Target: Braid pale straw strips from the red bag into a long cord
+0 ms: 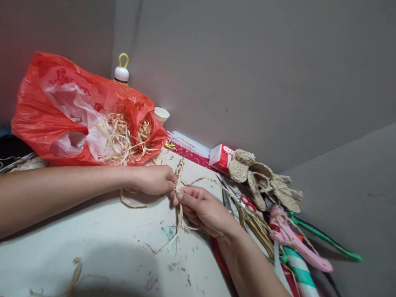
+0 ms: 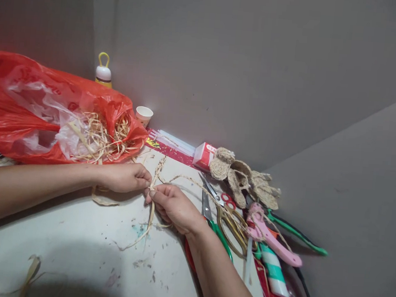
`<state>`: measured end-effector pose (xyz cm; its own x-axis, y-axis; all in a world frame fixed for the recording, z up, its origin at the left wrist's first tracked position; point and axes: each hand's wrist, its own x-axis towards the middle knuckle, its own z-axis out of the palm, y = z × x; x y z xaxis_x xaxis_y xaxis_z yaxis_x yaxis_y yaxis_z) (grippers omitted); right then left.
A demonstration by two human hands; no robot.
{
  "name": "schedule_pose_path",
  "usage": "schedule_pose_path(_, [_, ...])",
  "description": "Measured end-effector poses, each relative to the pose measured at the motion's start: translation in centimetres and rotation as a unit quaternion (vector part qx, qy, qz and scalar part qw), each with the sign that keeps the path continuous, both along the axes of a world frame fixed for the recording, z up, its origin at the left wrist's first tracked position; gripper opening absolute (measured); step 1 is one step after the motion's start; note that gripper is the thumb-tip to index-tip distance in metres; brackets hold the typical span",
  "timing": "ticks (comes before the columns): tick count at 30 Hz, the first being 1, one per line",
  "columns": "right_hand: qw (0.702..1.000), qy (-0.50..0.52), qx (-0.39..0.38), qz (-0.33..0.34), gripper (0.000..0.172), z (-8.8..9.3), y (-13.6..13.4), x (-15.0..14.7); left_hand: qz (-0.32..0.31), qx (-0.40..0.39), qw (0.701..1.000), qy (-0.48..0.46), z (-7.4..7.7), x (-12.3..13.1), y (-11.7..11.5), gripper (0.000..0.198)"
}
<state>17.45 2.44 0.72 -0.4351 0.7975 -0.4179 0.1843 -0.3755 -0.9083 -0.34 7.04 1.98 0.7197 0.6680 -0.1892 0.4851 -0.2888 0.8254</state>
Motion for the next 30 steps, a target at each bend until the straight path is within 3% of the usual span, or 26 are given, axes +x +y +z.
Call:
schedule_pose_path(10, [0.989,-0.112,0.094,0.023,0.029,0.6,-0.1,0.0,0.057,-0.164,0.983,-0.053,-1.2,0.4,-0.4,0.028])
schedule_pose_path(15, [0.991,-0.110,0.076,0.020,0.032,1.4,0.0,1.0,0.095,-0.224,0.964,-0.109,-1.1,0.6,-0.4,0.022])
schedule_pose_path(18, [0.993,-0.100,0.057,0.017,0.032,1.7,0.2,1.9,0.134,-0.229,0.956,-0.123,-1.2,0.8,-0.5,0.018])
schedule_pose_path(25, [0.983,-0.150,0.060,0.087,0.036,2.2,0.7,3.3,0.186,-0.236,0.944,-0.136,-1.6,1.3,-1.4,0.018])
schedule_pose_path(30, [0.979,-0.173,0.090,0.060,0.039,2.2,1.2,4.5,0.206,-0.219,0.944,-0.135,-1.6,1.3,-1.8,0.014])
